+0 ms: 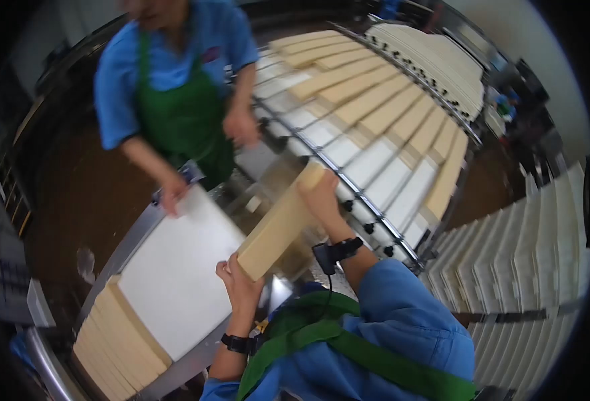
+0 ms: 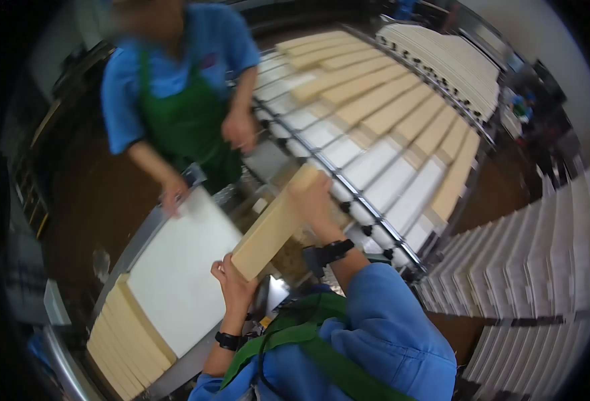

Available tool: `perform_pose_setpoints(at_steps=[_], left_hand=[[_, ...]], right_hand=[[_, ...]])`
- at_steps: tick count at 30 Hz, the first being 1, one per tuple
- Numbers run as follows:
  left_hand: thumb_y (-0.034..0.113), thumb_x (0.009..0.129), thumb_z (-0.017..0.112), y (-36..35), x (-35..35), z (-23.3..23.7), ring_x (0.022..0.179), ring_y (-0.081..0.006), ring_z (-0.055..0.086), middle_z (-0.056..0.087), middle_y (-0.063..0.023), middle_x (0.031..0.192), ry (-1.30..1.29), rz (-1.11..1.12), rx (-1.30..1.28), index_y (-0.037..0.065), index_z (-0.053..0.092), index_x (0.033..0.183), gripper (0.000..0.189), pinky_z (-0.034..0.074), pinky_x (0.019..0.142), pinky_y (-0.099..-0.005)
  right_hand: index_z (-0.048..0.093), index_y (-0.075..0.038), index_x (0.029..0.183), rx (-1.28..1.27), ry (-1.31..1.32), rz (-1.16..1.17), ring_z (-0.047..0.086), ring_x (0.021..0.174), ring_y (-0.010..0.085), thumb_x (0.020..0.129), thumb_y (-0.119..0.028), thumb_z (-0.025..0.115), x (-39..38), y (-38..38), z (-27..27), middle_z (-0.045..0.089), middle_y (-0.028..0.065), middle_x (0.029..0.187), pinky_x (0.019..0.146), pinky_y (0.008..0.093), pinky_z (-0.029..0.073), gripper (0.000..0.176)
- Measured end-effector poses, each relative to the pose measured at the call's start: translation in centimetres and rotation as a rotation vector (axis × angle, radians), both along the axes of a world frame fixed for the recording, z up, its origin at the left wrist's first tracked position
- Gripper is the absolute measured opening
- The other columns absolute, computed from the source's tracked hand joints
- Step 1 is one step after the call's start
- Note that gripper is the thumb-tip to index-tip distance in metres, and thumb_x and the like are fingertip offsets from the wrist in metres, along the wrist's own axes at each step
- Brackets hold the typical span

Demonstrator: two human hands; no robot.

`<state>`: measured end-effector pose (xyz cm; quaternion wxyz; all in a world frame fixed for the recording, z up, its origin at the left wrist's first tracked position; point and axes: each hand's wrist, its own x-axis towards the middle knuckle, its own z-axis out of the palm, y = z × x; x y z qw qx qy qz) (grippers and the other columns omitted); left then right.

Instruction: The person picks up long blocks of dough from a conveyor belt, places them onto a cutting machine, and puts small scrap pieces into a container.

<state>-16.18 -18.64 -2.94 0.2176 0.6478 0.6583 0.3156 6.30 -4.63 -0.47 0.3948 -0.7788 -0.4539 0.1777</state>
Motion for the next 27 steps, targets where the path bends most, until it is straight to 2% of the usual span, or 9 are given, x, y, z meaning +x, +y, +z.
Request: perform_pose_setpoints(at_steps=[5,8,11,12,15,18,21,22,27], left_hand=[[0.012,0.064,0.077,3.2,10.5,6.2,0.110,-0.0388,0.045,0.035,-0.0202,0.123,-0.130,-0.462,0.038,0.007,0.040,0.130,0.076,0.043,0.093,-0.0414],[0.018,0.068,0.079,3.9,15.5,7.4,0.111,-0.0397,0.047,0.036,-0.0212,0.126,-0.103,-0.779,0.011,0.010,0.043,0.130,0.072,0.044,0.092,-0.0421],[0.020,0.072,0.076,3.7,20.4,6.8,0.110,-0.0413,0.048,0.035,-0.0212,0.128,-0.154,-1.015,-0.083,0.011,0.044,0.129,0.066,0.044,0.091,-0.0435],[0.019,0.078,0.071,3.7,21.8,6.9,0.109,-0.0420,0.050,0.032,-0.0217,0.130,-0.213,-1.080,-0.162,0.012,0.042,0.130,0.060,0.045,0.092,-0.0434],[0.014,0.082,0.064,4.0,25.7,5.3,0.110,-0.0424,0.050,0.028,-0.0231,0.134,-0.201,-1.119,-0.126,0.013,0.039,0.132,0.055,0.045,0.092,-0.0423],[0.006,0.085,0.054,5.6,29.6,2.1,0.113,-0.0435,0.047,0.023,-0.0253,0.136,-0.231,-1.091,-0.065,0.013,0.037,0.133,0.052,0.043,0.093,-0.0413],[0.002,0.084,0.049,8.4,33.9,0.1,0.119,-0.0450,0.041,0.020,-0.0268,0.138,-0.365,-1.129,-0.175,0.013,0.037,0.134,0.052,0.039,0.098,-0.0412],[0.002,0.084,0.048,9.2,35.3,-0.6,0.120,-0.0445,0.039,0.020,-0.0269,0.138,-0.390,-1.136,-0.185,0.013,0.037,0.134,0.052,0.038,0.099,-0.0405],[-0.002,0.080,0.046,10.6,39.8,-2.0,0.124,-0.0421,0.036,0.027,-0.0259,0.135,-0.446,-1.079,-0.307,0.009,0.037,0.133,0.055,0.030,0.105,-0.0368]], right_hand=[[0.039,0.009,0.118,-0.061,-0.069,-0.312,0.052,0.103,0.0466,0.074,-0.042,0.066,17.9,-3.3,1.9,0.044,0.0311,0.116,0.088,0.0469,0.046,0.072],[0.044,0.008,0.119,-0.202,-0.079,-0.337,0.056,0.100,0.0456,0.075,-0.052,0.060,26.6,-5.0,2.1,0.050,0.0318,0.117,0.089,0.0465,0.046,0.076],[0.053,0.004,0.117,-0.486,-0.282,-0.292,0.050,0.111,0.0444,0.077,-0.055,0.054,31.8,-6.4,2.6,0.057,0.0300,0.111,0.093,0.0485,0.041,0.072],[0.055,-0.002,0.119,-0.638,-0.444,-0.228,0.046,0.116,0.0415,0.081,-0.060,0.046,32.7,-6.4,3.0,0.059,0.0225,0.115,0.098,0.0541,0.032,0.070],[0.054,-0.005,0.122,-0.697,-0.532,-0.112,0.043,0.120,0.0391,0.086,-0.058,0.042,36.2,-5.0,2.2,0.058,0.0180,0.120,0.102,0.0598,0.021,0.065],[0.049,-0.006,0.128,-0.632,-0.587,-0.243,0.034,0.128,0.0379,0.090,-0.054,0.038,39.3,-3.4,-0.1,0.050,0.0159,0.130,0.105,0.0607,0.014,0.062],[0.043,-0.008,0.134,-0.503,-0.658,-0.337,0.029,0.131,0.0373,0.090,-0.052,0.038,41.8,-2.2,-2.5,0.039,0.0156,0.140,0.106,0.0599,0.013,0.063],[0.037,-0.006,0.138,-0.595,-0.550,-0.292,0.021,0.136,0.0370,0.090,-0.052,0.039,41.1,-2.1,-0.5,0.029,0.0156,0.146,0.108,0.0594,0.010,0.066],[0.023,0.000,0.143,-0.609,-0.403,-0.248,0.011,0.140,0.0384,0.088,-0.057,0.039,40.8,-1.9,-0.3,0.016,0.0178,0.151,0.110,0.0574,0.006,0.080]])
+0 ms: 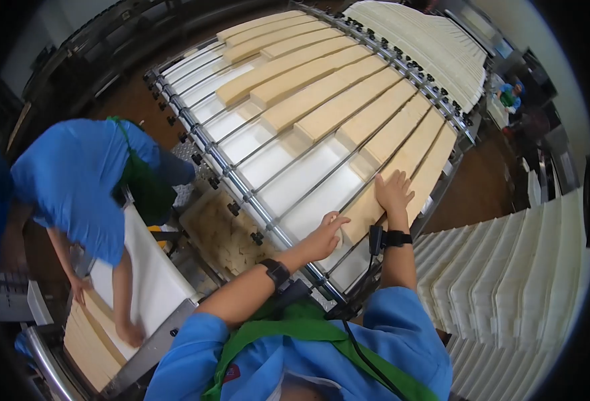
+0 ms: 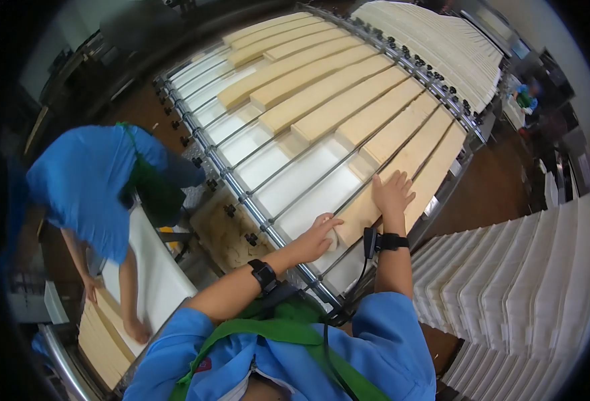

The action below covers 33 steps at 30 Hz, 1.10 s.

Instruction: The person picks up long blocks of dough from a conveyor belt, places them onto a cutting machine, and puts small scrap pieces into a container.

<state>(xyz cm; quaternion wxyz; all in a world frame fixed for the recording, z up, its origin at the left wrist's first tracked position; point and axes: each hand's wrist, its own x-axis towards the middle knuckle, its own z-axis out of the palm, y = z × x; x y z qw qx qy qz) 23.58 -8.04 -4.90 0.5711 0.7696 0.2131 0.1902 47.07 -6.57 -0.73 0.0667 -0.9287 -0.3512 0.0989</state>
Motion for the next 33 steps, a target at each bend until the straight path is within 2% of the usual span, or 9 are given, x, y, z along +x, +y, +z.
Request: perform_pose_setpoints(at_steps=[3,12,14,18,22,23,27,30,33], left_hand=[[-0.002,0.075,0.046,0.4,-1.1,-1.5,0.124,-0.0381,0.037,0.035,-0.0225,0.131,-0.092,0.058,0.121,0.006,0.039,0.132,0.058,0.030,0.105,-0.0354],[-0.004,0.073,0.048,0.2,-16.4,2.2,0.109,-0.0205,0.051,0.049,-0.0107,0.117,-0.103,0.535,-0.220,0.012,0.040,0.132,0.061,0.042,0.094,-0.0315],[-0.001,0.077,0.049,-0.1,-19.7,1.4,0.118,-0.0181,0.044,0.048,-0.0098,0.124,-0.193,0.605,-0.439,0.008,0.037,0.135,0.060,0.034,0.101,-0.0313],[0.006,0.082,0.058,-1.7,-23.5,-2.6,0.117,-0.0203,0.047,0.049,-0.0122,0.124,0.263,0.995,0.210,0.008,0.038,0.134,0.056,0.038,0.099,-0.0328],[0.011,0.084,0.061,-4.5,-28.4,-3.7,0.110,-0.0205,0.053,0.053,-0.0110,0.117,0.140,1.137,0.037,0.007,0.040,0.132,0.052,0.042,0.094,-0.0328],[0.011,0.086,0.059,-5.4,-29.4,-1.8,0.095,-0.0162,0.057,0.056,-0.0064,0.100,-0.009,1.207,-0.262,0.006,0.046,0.126,0.043,0.047,0.083,-0.0296],[0.007,0.087,0.057,-9.7,-36.5,-4.0,0.077,-0.0122,0.054,0.056,-0.0034,0.084,0.075,1.453,-0.248,0.003,0.060,0.104,0.018,0.044,0.067,-0.0249],[0.004,0.086,0.056,-13.6,-42.2,-5.9,0.077,-0.0116,0.055,0.058,-0.0035,0.083,0.123,1.641,0.085,0.003,0.065,0.094,0.012,0.044,0.070,-0.0242],[0.003,0.086,0.055,-17.5,-47.6,-6.2,0.083,-0.0130,0.056,0.061,-0.0063,0.089,0.051,1.867,-0.001,0.002,0.066,0.090,0.012,0.044,0.075,-0.0254]], right_hand=[[0.017,0.000,0.145,-0.067,0.010,0.022,0.006,0.140,0.0378,0.087,-0.061,0.037,0.4,0.3,-0.3,0.011,0.0176,0.153,0.110,0.0577,0.007,0.086],[0.021,-0.010,0.146,-0.026,0.033,0.224,0.008,0.140,0.0383,0.089,-0.058,0.042,-1.8,-1.5,0.0,0.015,0.0150,0.152,0.108,0.0581,0.009,0.077],[0.023,-0.010,0.145,0.028,0.076,0.297,0.010,0.140,0.0382,0.089,-0.055,0.044,-5.0,-1.5,0.8,0.018,0.0158,0.151,0.108,0.0566,0.009,0.074],[0.028,-0.009,0.143,0.077,0.135,0.513,0.012,0.139,0.0382,0.091,-0.049,0.045,-10.0,-0.1,0.5,0.021,0.0175,0.150,0.109,0.0557,0.009,0.068],[0.038,-0.009,0.138,0.165,0.110,0.822,0.023,0.135,0.0409,0.090,-0.046,0.050,-16.5,2.2,0.1,0.033,0.0201,0.144,0.106,0.0542,0.018,0.061],[0.048,-0.009,0.129,0.315,0.111,0.944,0.032,0.130,0.0419,0.087,-0.039,0.058,-18.1,2.9,-0.7,0.046,0.0188,0.135,0.105,0.0516,0.023,0.052],[0.060,-0.008,0.106,0.321,0.279,1.232,0.044,0.121,0.0408,0.080,-0.026,0.067,-25.6,5.0,-1.8,0.058,0.0148,0.119,0.103,0.0495,0.028,0.033],[0.063,-0.001,0.084,0.393,0.476,1.340,0.057,0.104,0.0374,0.082,-0.018,0.064,-32.4,5.8,-3.1,0.065,0.0170,0.101,0.092,0.0413,0.042,0.017],[0.063,0.002,0.083,0.237,0.675,1.270,0.061,0.094,0.0341,0.082,-0.019,0.064,-39.8,5.4,-3.0,0.065,0.0183,0.096,0.084,0.0370,0.046,0.021]])
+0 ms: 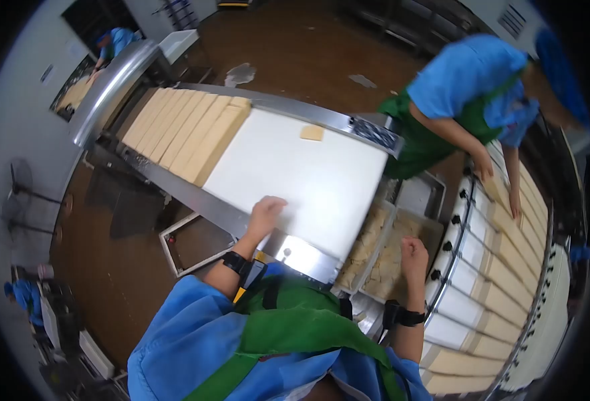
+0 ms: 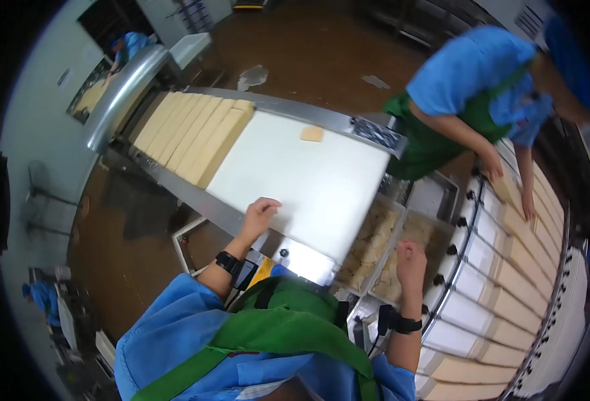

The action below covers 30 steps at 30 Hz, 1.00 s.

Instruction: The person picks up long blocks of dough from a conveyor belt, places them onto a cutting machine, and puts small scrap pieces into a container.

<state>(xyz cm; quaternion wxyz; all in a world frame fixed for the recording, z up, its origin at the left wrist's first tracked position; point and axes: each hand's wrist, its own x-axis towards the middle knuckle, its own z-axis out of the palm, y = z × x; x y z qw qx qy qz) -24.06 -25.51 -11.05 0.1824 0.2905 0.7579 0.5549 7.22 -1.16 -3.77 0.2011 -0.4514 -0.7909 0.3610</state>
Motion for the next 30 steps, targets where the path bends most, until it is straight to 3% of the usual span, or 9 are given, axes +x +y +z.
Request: perform_pose_setpoints(at_steps=[3,4,6,9,12,16,19,22,30], left_hand=[[0.007,0.084,0.057,-4.0,-6.0,-2.1,0.091,-0.0220,0.059,0.063,-0.0106,0.095,-0.040,0.255,-0.039,0.003,0.064,0.097,0.016,0.046,0.080,-0.0335],[0.009,0.083,0.058,-5.4,-8.2,-3.0,0.094,-0.0263,0.060,0.064,-0.0125,0.096,-0.044,0.339,-0.053,0.004,0.063,0.100,0.019,0.047,0.082,-0.0374],[0.022,0.082,0.063,-8.4,-12.6,-6.7,0.109,-0.0326,0.052,0.053,-0.0184,0.120,0.460,0.497,-0.438,0.006,0.052,0.122,0.044,0.043,0.088,-0.0445],[0.036,0.077,0.069,-8.8,-15.6,-2.8,0.116,-0.0425,0.042,0.033,-0.0235,0.137,0.298,0.715,-0.880,0.011,0.035,0.137,0.073,0.040,0.092,-0.0503],[0.044,0.075,0.069,-9.6,-18.8,-1.5,0.114,-0.0469,0.041,0.023,-0.0260,0.141,0.114,0.628,-0.918,0.012,0.026,0.142,0.086,0.040,0.093,-0.0507],[0.050,0.073,0.068,-8.7,-20.0,-0.9,0.104,-0.0413,0.048,0.032,-0.0236,0.136,0.239,0.497,-1.041,0.013,0.027,0.143,0.089,0.044,0.085,-0.0461],[0.053,0.072,0.067,-8.6,-19.4,-0.9,0.092,-0.0365,0.052,0.040,-0.0197,0.129,0.347,0.483,-1.069,0.013,0.030,0.142,0.089,0.045,0.078,-0.0420],[0.056,0.070,0.067,-8.7,-19.2,-2.1,0.082,-0.0324,0.052,0.046,-0.0147,0.123,0.495,0.503,-1.067,0.012,0.034,0.140,0.089,0.044,0.071,-0.0391],[0.055,0.072,0.066,-9.0,-19.3,-1.9,0.080,-0.0319,0.050,0.046,-0.0201,0.122,0.496,0.428,-1.055,0.006,0.031,0.141,0.092,0.044,0.070,-0.0389]], right_hand=[[0.062,0.003,0.083,0.025,0.067,0.118,0.062,0.089,0.0320,0.082,-0.021,0.065,-6.5,-0.1,-2.1,0.065,0.0186,0.095,0.081,0.0350,0.047,0.024],[0.063,0.001,0.088,-0.025,-0.056,0.108,0.060,0.094,0.0325,0.081,-0.022,0.066,-9.3,-0.9,-1.1,0.064,0.0183,0.096,0.083,0.0363,0.045,0.024],[0.062,0.000,0.092,0.077,-0.066,0.221,0.058,0.098,0.0320,0.081,-0.021,0.066,-14.1,-1.3,-2.1,0.063,0.0180,0.099,0.085,0.0370,0.044,0.024],[0.061,0.000,0.102,0.171,-0.065,0.353,0.053,0.107,0.0336,0.081,-0.024,0.065,-21.1,-1.6,-5.4,0.060,0.0192,0.109,0.091,0.0399,0.041,0.032],[0.054,0.002,0.116,0.304,-0.248,0.385,0.044,0.118,0.0366,0.082,-0.031,0.062,-28.4,-2.9,-8.5,0.051,0.0216,0.124,0.099,0.0445,0.034,0.049],[0.033,0.005,0.136,0.254,-0.452,0.383,0.025,0.132,0.0404,0.084,-0.044,0.055,-38.1,-5.4,-9.0,0.030,0.0232,0.143,0.107,0.0497,0.022,0.075],[0.022,0.002,0.142,0.233,-0.499,0.388,0.019,0.136,0.0388,0.087,-0.048,0.051,-45.1,-6.6,-9.8,0.018,0.0209,0.149,0.108,0.0495,0.019,0.080],[0.019,-0.004,0.145,0.254,-0.450,0.384,0.017,0.137,0.0386,0.088,-0.050,0.048,-51.9,-7.3,-10.4,0.012,0.0190,0.151,0.109,0.0487,0.019,0.079],[0.019,-0.014,0.147,0.243,-0.530,0.453,0.015,0.136,0.0420,0.085,-0.062,0.042,-62.5,-11.0,-8.3,0.010,0.0174,0.152,0.109,0.0484,0.020,0.081]])
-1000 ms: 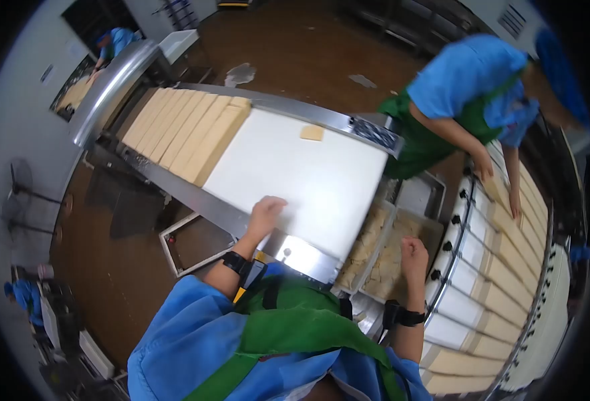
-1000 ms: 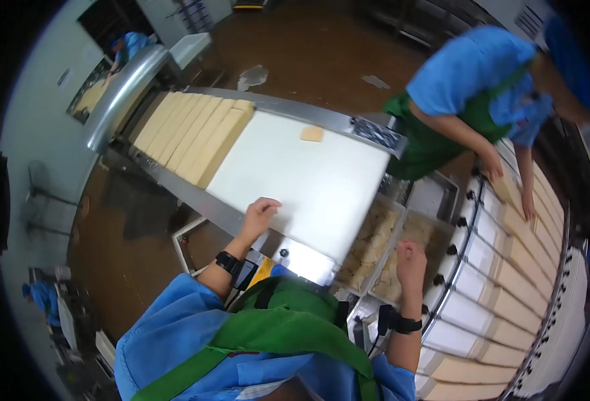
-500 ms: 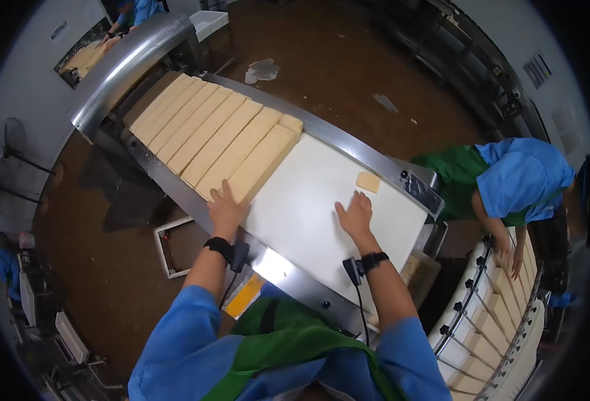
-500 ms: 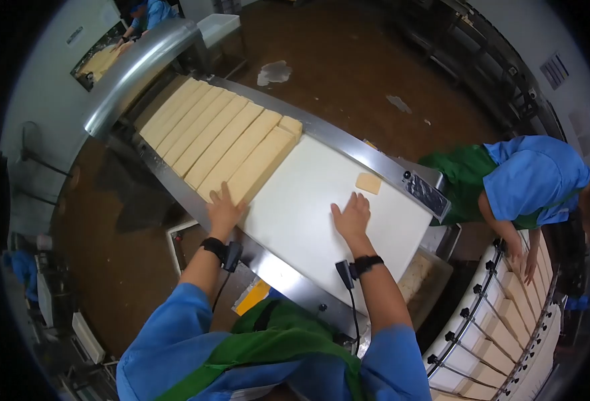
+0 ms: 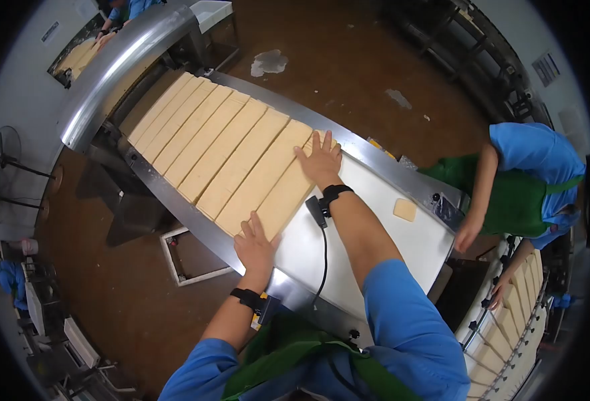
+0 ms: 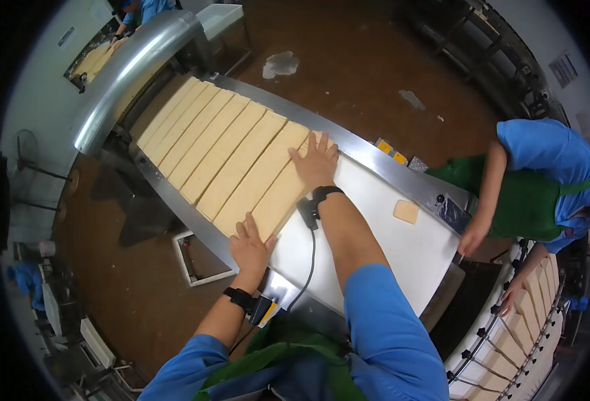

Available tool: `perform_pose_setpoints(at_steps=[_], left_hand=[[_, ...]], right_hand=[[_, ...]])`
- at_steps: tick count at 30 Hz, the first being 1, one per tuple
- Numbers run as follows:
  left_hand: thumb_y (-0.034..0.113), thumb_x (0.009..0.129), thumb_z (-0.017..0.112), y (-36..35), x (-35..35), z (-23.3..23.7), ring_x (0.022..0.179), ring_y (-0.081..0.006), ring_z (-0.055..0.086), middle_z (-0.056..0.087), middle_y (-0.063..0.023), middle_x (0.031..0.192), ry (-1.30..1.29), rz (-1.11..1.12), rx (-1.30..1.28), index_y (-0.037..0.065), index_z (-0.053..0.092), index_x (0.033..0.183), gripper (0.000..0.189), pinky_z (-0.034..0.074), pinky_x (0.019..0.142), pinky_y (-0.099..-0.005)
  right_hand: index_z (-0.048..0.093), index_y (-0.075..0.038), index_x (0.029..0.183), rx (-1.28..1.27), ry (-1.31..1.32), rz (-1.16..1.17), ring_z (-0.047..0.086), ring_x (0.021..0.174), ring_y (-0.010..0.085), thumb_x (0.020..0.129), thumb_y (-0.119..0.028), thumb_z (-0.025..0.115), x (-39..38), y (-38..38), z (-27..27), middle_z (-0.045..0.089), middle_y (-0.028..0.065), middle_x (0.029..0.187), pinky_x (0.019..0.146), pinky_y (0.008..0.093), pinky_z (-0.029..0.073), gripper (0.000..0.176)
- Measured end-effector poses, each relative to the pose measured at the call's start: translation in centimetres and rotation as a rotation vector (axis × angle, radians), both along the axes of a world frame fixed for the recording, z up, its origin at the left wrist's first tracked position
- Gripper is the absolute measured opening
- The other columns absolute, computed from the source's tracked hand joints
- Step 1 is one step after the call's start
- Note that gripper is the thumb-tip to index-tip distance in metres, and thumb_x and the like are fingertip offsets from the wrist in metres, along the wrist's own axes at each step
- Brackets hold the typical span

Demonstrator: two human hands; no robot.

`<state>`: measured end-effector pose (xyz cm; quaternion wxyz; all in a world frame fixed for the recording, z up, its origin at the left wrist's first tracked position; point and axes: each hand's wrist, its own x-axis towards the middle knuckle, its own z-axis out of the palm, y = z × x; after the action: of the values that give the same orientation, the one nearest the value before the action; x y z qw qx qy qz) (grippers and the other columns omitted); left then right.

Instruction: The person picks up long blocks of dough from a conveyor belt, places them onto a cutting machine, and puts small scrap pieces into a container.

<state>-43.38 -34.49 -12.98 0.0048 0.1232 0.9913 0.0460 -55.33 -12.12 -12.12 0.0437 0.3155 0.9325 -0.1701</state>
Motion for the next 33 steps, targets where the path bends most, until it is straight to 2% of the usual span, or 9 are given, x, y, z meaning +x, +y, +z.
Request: perform_pose_setpoints(at_steps=[8,12,19,20,23,25,29,30,33], left_hand=[[0.051,0.071,0.068,-0.1,0.2,-0.1,0.085,-0.0343,0.050,0.044,-0.0229,0.122,-0.003,-0.035,0.046,0.004,0.031,0.141,0.091,0.044,0.075,-0.0403],[0.043,0.071,0.072,0.8,2.1,1.5,0.088,-0.0372,0.049,0.043,-0.0247,0.120,-0.091,-0.187,0.150,0.003,0.033,0.138,0.088,0.043,0.078,-0.0421],[0.037,0.069,0.075,4.4,8.4,4.8,0.090,-0.0417,0.054,0.039,-0.0274,0.113,-0.729,-0.587,0.510,-0.001,0.031,0.134,0.087,0.049,0.078,-0.0461],[0.036,0.069,0.076,5.4,9.2,5.9,0.086,-0.0438,0.057,0.038,-0.0274,0.111,-0.863,-0.613,0.409,-0.003,0.028,0.131,0.088,0.051,0.076,-0.0462],[0.032,0.069,0.076,8.0,12.8,4.5,0.079,-0.0454,0.057,0.038,-0.0273,0.112,-0.672,-0.685,0.309,-0.003,0.027,0.129,0.085,0.052,0.075,-0.0465],[0.022,0.068,0.076,9.2,14.7,4.7,0.091,-0.0463,0.053,0.036,-0.0274,0.113,-0.556,-0.688,0.416,-0.002,0.032,0.123,0.075,0.049,0.081,-0.0473],[0.013,0.066,0.076,10.2,17.8,4.9,0.107,-0.0439,0.042,0.030,-0.0251,0.117,-0.186,-0.788,0.614,0.001,0.035,0.118,0.068,0.046,0.087,-0.0484],[0.011,0.066,0.077,10.5,18.5,4.5,0.112,-0.0428,0.038,0.027,-0.0245,0.119,-0.089,-0.807,0.668,0.001,0.035,0.117,0.066,0.045,0.089,-0.0486],[0.017,0.067,0.079,11.5,19.3,1.9,0.120,-0.0374,0.026,0.023,-0.0195,0.124,0.279,-0.902,0.984,0.004,0.032,0.121,0.073,0.039,0.095,-0.0475]], right_hand=[[0.031,-0.014,0.140,-0.076,-0.087,-0.132,0.040,0.120,0.0411,0.083,-0.058,0.047,2.0,-1.4,2.2,0.024,0.0201,0.144,0.099,0.0466,0.037,0.074],[0.036,-0.012,0.135,0.009,-0.025,-0.287,0.041,0.119,0.0422,0.077,-0.051,0.057,8.0,1.7,1.3,0.026,0.0235,0.140,0.093,0.0465,0.043,0.074],[0.031,-0.005,0.137,-0.135,-0.084,-0.731,0.039,0.120,0.0488,0.066,-0.052,0.067,26.4,8.8,6.6,0.013,0.0260,0.146,0.096,0.0475,0.042,0.093],[0.030,-0.004,0.137,-0.096,-0.060,-0.776,0.039,0.120,0.0496,0.066,-0.052,0.068,28.9,9.5,5.8,0.011,0.0263,0.146,0.096,0.0475,0.042,0.094],[0.026,-0.001,0.137,-0.101,0.045,-0.936,0.041,0.118,0.0504,0.066,-0.047,0.069,34.6,9.9,5.9,0.006,0.0303,0.146,0.095,0.0483,0.042,0.095],[0.024,0.000,0.136,-0.112,0.187,-1.044,0.044,0.115,0.0493,0.067,-0.045,0.070,38.1,10.0,5.5,0.011,0.0317,0.143,0.095,0.0485,0.042,0.094],[0.022,0.002,0.135,0.082,0.747,-1.036,0.044,0.114,0.0402,0.069,-0.025,0.071,45.6,8.0,5.4,0.031,0.0270,0.127,0.096,0.0461,0.039,0.086],[0.025,0.005,0.133,-0.052,1.072,-1.033,0.040,0.118,0.0298,0.071,-0.024,0.067,47.4,6.9,5.9,0.032,0.0217,0.129,0.099,0.0393,0.036,0.080],[0.010,-0.002,0.138,-0.161,1.491,-1.010,0.037,0.119,0.0288,0.072,-0.019,0.064,51.1,1.9,11.1,0.033,0.0189,0.126,0.097,0.0415,0.038,0.087]])
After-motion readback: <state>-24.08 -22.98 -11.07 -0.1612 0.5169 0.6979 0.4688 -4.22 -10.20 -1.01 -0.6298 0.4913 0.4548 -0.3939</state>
